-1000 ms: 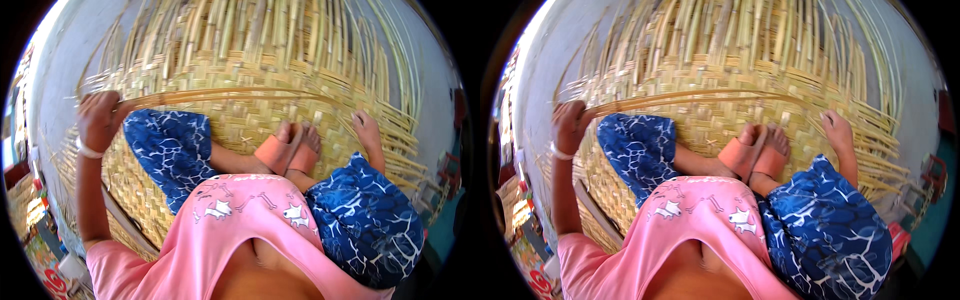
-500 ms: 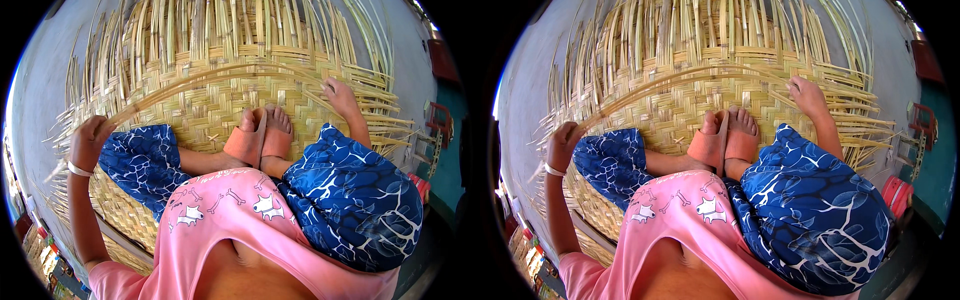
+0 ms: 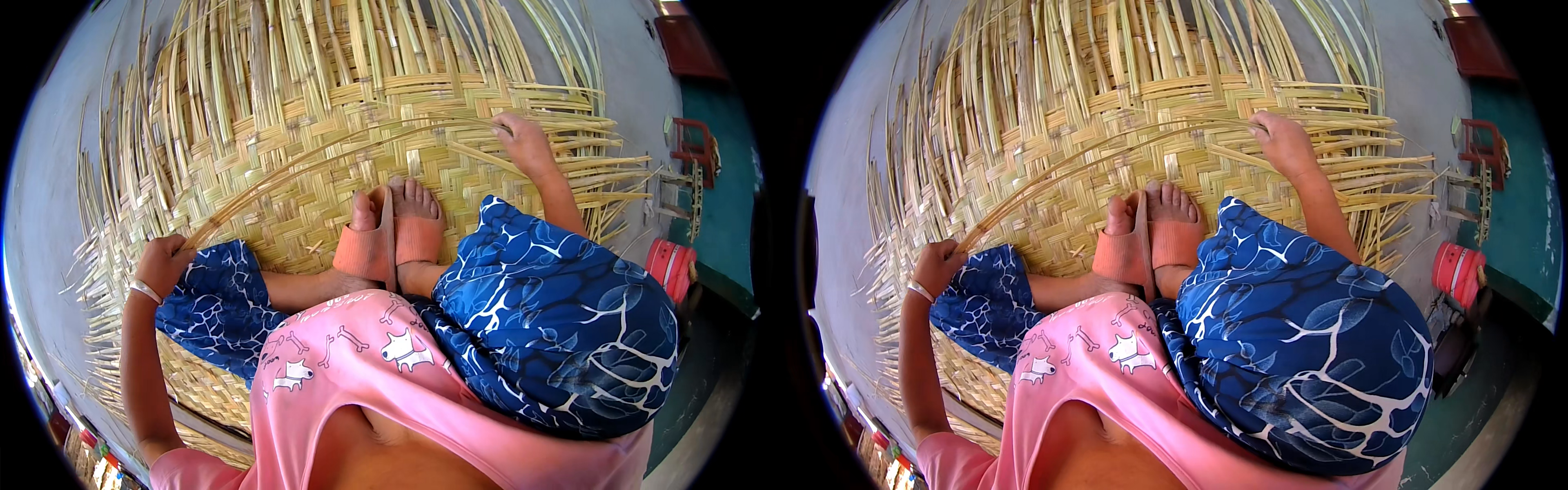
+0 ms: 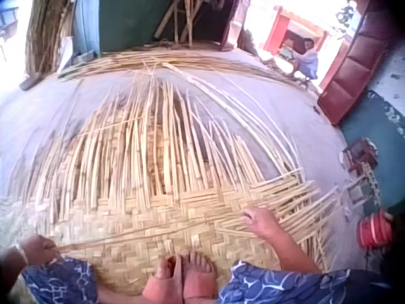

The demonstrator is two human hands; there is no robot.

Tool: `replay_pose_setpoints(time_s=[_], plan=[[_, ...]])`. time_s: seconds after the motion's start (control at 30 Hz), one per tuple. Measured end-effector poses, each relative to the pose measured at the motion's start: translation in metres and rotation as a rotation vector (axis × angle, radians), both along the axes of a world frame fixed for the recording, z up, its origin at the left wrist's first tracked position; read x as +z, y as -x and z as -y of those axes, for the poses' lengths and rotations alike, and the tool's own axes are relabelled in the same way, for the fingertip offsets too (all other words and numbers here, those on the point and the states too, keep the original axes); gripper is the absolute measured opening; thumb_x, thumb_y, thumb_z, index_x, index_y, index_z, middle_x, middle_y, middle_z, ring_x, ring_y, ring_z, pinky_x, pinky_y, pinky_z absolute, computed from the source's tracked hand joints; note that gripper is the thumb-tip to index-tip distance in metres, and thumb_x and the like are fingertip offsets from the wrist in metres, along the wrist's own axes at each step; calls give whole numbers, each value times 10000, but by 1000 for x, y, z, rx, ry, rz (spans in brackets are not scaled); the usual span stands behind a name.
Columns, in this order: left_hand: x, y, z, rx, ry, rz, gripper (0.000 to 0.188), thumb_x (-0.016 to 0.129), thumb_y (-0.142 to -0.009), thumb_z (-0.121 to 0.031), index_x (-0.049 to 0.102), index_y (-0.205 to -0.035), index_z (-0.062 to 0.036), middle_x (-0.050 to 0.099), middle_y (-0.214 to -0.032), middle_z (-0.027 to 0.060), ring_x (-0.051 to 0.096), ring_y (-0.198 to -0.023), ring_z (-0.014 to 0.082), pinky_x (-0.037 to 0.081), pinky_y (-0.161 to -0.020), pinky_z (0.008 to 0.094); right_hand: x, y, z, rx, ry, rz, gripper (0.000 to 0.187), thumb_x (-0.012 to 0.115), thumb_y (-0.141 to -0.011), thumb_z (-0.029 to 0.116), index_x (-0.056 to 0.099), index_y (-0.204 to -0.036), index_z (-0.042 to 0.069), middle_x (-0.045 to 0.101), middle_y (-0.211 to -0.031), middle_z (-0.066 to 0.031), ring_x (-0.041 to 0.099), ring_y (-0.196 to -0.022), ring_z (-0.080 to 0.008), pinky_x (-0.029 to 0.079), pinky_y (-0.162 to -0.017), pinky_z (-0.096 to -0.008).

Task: The person is weaving a mat using dried palm leaves. They are sitting on the floor and using their hands to interlace the leaves in a crisscross pattern.

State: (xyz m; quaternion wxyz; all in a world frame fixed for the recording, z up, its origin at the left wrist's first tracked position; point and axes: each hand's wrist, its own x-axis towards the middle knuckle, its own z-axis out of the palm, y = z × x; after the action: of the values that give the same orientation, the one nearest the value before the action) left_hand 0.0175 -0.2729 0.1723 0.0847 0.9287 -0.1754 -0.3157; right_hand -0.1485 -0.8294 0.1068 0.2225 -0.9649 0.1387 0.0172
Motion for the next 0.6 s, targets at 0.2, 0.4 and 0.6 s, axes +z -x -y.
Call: replay_pose_setpoints(time_s=[0.2, 0.4, 0.6], plan=[[-9, -29, -2, -66, 6, 682, 177, 564, -893, -242, 645, -948, -95, 647, -827, 160, 616, -742, 361, 483, -635, 431, -6, 6, -11, -58, -83, 31, 211, 582, -836, 212, 613, -985, 65, 642, -939, -159, 599, -873, -354, 476, -734, -408], [-24, -51, 3, -148, -63, 781, 189, 526, -909, -207, 639, -1035, -122, 665, -902, 157, 639, -800, 345, 503, -674, 431, -11, 15, -11, -43, 10, 47, 190, 569, -821, 196, 617, -965, 82, 643, -914, -156, 600, -849, -356, 479, -706, -424], [-85, -28, 0, -57, -231, 453, 194, 515, -904, -270, 637, -981, -141, 652, -821, 179, 622, -755, 386, 483, -637, 479, -22, 21, -10, 20, 185, 121, 130, 562, -790, 173, 620, -882, 102, 640, -822, -122, 604, -810, -321, 453, -713, -443]])
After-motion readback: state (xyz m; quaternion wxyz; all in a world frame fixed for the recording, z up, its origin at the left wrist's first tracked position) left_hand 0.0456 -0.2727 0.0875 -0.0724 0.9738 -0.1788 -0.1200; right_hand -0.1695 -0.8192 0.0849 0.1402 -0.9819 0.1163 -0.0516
